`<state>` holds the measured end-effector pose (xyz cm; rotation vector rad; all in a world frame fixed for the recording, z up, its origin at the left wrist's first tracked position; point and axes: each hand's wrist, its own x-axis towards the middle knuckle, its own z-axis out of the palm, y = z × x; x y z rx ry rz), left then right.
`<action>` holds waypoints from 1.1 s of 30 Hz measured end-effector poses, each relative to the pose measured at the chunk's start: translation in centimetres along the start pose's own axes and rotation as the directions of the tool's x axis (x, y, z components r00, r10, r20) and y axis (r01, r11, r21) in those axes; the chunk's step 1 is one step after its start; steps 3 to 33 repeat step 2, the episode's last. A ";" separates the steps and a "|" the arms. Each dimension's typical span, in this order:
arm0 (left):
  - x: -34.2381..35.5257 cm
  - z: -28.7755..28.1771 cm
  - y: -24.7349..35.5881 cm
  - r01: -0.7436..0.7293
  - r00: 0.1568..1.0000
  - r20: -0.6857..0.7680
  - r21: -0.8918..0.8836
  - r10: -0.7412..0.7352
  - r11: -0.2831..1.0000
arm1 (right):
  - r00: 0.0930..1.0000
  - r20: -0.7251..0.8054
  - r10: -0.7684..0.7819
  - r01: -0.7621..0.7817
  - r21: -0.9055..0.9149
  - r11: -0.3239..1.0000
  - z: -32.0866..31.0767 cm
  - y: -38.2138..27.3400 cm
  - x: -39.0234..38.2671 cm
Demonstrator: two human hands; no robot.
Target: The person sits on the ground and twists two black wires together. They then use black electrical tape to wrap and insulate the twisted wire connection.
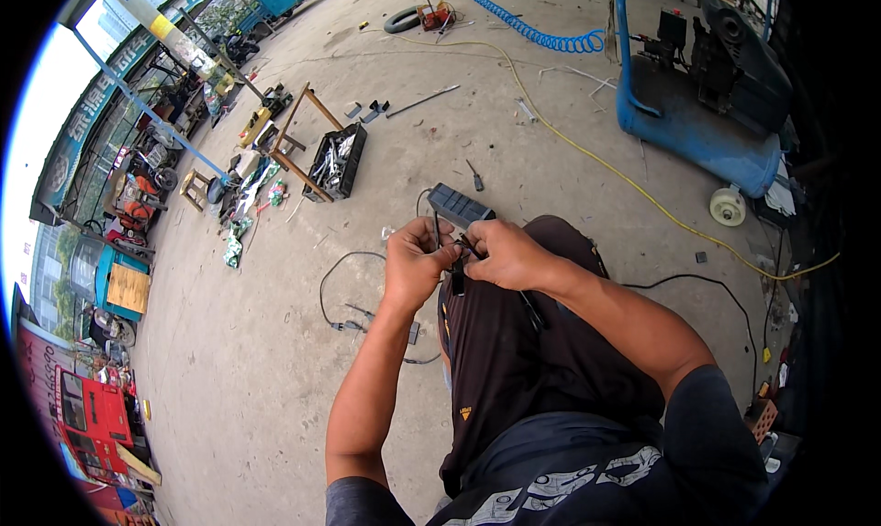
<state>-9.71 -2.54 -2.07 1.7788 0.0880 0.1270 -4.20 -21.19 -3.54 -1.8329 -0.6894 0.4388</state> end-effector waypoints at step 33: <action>0.1 -0.1 -0.8 -0.060 0.998 -0.015 0.165 0.063 0.984 | 1.000 0.015 0.004 -0.004 -0.008 1.000 0.0 0.0 0.0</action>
